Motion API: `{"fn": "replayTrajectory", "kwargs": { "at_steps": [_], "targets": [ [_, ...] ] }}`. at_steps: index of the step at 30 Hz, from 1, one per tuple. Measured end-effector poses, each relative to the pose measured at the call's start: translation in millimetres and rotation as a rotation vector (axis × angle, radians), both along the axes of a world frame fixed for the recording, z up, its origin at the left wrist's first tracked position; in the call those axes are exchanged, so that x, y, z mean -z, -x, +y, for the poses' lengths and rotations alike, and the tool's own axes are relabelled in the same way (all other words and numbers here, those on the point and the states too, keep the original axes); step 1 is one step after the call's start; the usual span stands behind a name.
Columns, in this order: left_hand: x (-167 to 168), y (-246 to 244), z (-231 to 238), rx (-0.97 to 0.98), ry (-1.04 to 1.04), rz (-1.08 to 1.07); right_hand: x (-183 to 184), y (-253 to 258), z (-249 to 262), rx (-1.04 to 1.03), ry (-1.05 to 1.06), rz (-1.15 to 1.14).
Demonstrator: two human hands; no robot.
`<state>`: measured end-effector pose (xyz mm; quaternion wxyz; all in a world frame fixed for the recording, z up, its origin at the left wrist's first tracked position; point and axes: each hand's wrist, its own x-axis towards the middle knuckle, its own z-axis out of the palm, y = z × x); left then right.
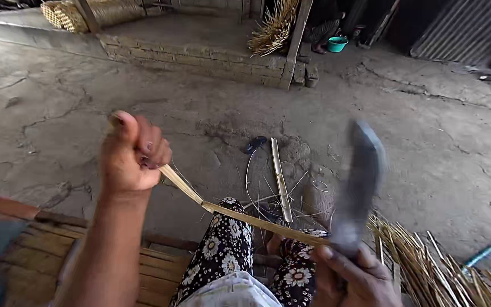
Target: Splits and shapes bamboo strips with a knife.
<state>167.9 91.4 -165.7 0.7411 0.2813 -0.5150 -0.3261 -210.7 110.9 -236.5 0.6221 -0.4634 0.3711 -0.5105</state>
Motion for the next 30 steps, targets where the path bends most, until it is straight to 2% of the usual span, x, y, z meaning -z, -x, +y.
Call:
{"fn": "replayTrajectory", "kwargs": {
  "at_steps": [2, 4, 8, 11, 13, 17, 22, 26, 30],
  "targets": [
    [0.2, -26.0, 5.5, -0.084, -0.030, 0.017, 6.9, 25.0, -3.4, 0.087, -0.071, 0.046],
    [1.9, -31.8, 1.5, -0.173, -0.052, 0.033, 17.2, 31.4, -8.7, 0.105, -0.121, 0.089],
    [-0.3, 19.1, -42.5, -0.198, -0.069, -0.117, 4.4, 24.6, -26.3, 0.081, 0.020, 0.169],
    [-7.6, 49.7, -85.6, -0.164, -0.028, -0.159, -12.5, 30.7, -30.8, 0.092, 0.135, 0.429],
    [-7.5, 61.7, -108.8, -0.186, -0.059, -0.106, -6.7, 30.5, -31.7, 0.117, 0.177, 0.622],
    [15.4, 88.1, -148.8, -0.171, -0.094, -0.073, 40.9, 5.1, -52.5, 0.090, 0.259, 1.018],
    [77.1, 126.3, -183.8, -0.196, -0.115, -0.019, 87.6, -55.2, -121.4, -0.296, -0.058, 1.371],
    [126.7, 138.2, -190.8, -0.202, -0.184, -0.002, 143.2, -98.9, -169.0, -0.499, -0.168, 1.482],
    [163.6, 133.5, -209.4, -0.252, -0.256, 0.107, 201.0, -121.0, -189.7, -0.628, -0.219, 1.545]
  ]
}}
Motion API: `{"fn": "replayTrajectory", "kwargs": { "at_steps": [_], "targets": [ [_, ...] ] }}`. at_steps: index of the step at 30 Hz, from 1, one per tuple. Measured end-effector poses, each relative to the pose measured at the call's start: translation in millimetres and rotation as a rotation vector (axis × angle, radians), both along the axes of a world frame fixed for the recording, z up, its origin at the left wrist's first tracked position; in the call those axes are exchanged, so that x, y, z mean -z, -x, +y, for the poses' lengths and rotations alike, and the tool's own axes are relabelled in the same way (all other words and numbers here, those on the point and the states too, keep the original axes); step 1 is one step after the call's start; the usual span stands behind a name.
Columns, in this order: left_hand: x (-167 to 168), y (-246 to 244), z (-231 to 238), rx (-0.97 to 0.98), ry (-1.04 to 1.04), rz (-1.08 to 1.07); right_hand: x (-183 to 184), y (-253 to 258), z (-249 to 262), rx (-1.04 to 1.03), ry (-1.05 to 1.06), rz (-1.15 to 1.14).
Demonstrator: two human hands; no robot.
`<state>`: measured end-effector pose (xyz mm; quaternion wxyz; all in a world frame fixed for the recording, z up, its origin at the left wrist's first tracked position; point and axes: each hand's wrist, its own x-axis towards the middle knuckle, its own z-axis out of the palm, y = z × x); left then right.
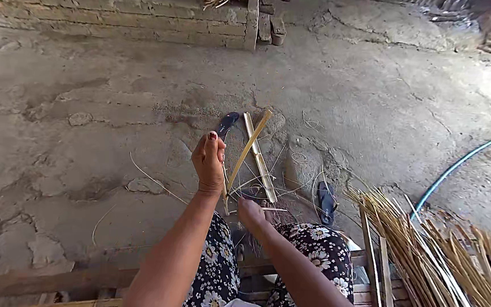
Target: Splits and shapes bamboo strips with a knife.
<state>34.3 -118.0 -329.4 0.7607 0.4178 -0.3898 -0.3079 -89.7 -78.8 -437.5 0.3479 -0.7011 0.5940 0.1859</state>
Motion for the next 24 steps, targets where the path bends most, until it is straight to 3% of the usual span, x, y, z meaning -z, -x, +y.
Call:
{"fn": "replayTrajectory", "kwargs": {
  "at_steps": [5, 8, 11, 13, 15, 18, 21, 24],
  "targets": [
    [21.8, -15.0, -10.6, -0.040, -0.007, 0.057, 53.4, -0.6, 3.6, 0.004, 0.001, 0.036],
    [21.4, -15.4, -16.2, -0.061, 0.020, 0.057, 50.7, -4.2, 0.1, 0.024, 0.015, -0.015],
    [19.4, -9.1, -18.4, -0.065, 0.027, 0.061, 35.2, -13.5, -5.8, 0.064, 0.173, -0.177],
    [19.2, -4.0, -16.8, -0.063, 0.022, 0.055, 56.2, -14.4, -4.7, 0.075, 0.243, -0.188],
    [19.5, 0.1, -13.5, -0.046, 0.009, 0.042, 85.2, -7.0, -6.3, 0.055, 0.046, -0.091],
    [20.8, -2.9, -19.7, -0.042, 0.037, 0.054, 103.7, -1.7, -19.3, 0.087, -0.089, -0.175],
    [21.3, -2.9, -19.8, -0.040, 0.054, 0.077, 90.7, 0.9, -24.4, 0.090, -0.111, -0.192],
    [19.3, -0.3, -17.5, -0.052, 0.049, 0.073, 60.3, -8.3, -13.2, 0.165, 0.069, -0.244]
  ]
}}
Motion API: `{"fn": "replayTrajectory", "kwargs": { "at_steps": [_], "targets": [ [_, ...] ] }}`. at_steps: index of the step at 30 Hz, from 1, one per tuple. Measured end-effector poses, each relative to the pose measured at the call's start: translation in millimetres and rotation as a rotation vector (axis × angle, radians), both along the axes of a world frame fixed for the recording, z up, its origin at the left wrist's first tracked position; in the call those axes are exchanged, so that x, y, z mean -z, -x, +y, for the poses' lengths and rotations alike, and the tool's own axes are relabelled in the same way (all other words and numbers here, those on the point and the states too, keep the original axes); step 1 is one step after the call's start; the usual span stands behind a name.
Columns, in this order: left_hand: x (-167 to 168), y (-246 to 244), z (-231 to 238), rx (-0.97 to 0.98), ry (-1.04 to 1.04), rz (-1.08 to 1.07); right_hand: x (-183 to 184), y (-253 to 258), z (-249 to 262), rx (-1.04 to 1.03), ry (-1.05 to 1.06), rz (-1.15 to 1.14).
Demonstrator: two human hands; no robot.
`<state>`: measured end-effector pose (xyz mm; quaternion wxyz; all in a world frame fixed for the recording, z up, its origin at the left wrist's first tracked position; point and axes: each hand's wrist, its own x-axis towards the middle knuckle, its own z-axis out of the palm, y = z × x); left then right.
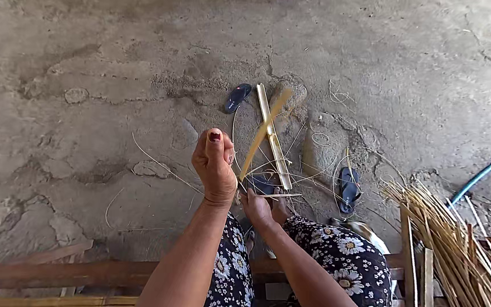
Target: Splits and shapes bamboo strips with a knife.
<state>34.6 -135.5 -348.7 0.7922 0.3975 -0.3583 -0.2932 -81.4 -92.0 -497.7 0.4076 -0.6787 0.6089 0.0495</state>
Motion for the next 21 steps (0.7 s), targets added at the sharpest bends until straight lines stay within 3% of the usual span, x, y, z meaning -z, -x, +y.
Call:
{"fn": "replayTrajectory", "kwargs": {
  "at_steps": [2, 4, 6, 9, 12, 14, 17, 19, 21],
  "targets": [
    [0.3, 1.8, 2.7, 0.001, -0.004, -0.016, 11.9, -3.6, 5.6, 0.051, 0.099, -0.007],
    [2.1, 4.5, 5.5, 0.012, -0.012, -0.034, 36.5, -0.6, 3.5, 0.006, -0.092, 0.071],
    [1.2, 3.1, -1.9, 0.001, 0.003, -0.017, 44.9, -4.4, -4.5, -0.023, -0.131, 0.108],
    [1.9, -1.1, -2.5, -0.002, 0.001, 0.011, 27.1, -5.8, -6.6, -0.066, -0.129, 0.133],
    [1.9, -3.0, -2.0, 0.002, 0.005, -0.002, -6.8, -9.3, -2.0, 0.024, 0.048, -0.023],
    [3.3, -1.1, 1.2, 0.012, 0.006, -0.018, 8.3, -9.4, 7.5, 0.051, 0.160, -0.048],
    [4.2, 10.5, 15.6, 0.076, -0.030, -0.095, 64.3, 10.6, 12.2, -0.093, -0.226, 0.211],
    [4.1, 17.7, 14.2, 0.098, 0.012, -0.115, 80.0, 10.4, 5.8, -0.104, -0.252, 0.246],
    [7.5, 13.1, 16.9, 0.112, 0.002, -0.102, 69.1, 14.3, 10.1, -0.010, -0.281, 0.176]
  ]
}}
